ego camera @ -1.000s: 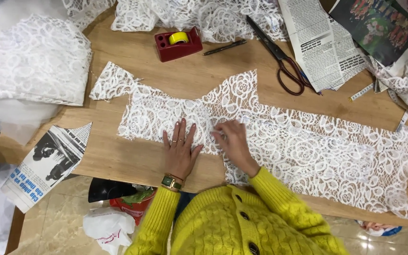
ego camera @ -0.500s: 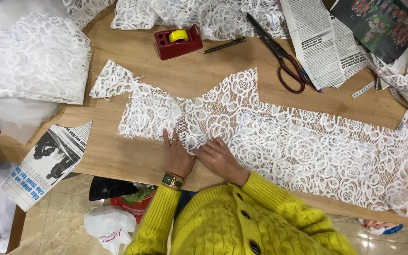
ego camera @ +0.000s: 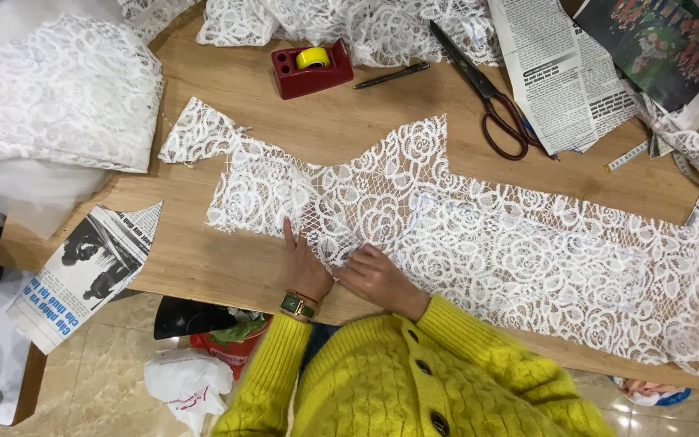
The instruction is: The person arranges a piece of white lace fabric on a wooden table, smoothing it out and adjusting its position. They also pick up and place down a piece of newspaper.
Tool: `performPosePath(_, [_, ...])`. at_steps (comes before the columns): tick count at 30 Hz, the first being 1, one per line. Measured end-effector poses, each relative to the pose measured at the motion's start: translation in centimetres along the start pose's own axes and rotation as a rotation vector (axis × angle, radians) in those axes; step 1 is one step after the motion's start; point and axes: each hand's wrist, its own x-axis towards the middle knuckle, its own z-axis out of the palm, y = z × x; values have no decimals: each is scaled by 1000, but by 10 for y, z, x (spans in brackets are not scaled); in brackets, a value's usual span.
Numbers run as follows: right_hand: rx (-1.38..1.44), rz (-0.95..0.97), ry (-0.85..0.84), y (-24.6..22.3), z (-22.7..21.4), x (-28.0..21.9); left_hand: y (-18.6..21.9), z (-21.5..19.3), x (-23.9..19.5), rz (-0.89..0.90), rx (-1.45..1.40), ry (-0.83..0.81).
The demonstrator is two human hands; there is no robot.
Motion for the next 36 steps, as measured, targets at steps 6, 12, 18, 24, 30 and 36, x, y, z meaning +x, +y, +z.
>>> performPosePath(6, [47,-22,-7,4,6,-6,0,-4,-1,-13,85,-102])
performPosePath(12, [38,-35,7,8,9,-11,10,-24,-2,-10,137,-126])
performPosePath(18, [37,-35,3,9,14,-15,7,-21,-1,5,143,-126])
performPosePath(24, [32,-38,2,10,15,-15,0,-4,0,21,90,-121])
performPosePath(30, [28,-34,-11,8,12,-13,-2,2,1,22,123,-126])
performPosePath(36, [39,-53,18,9,13,-13,1,-8,-1,32,98,-78])
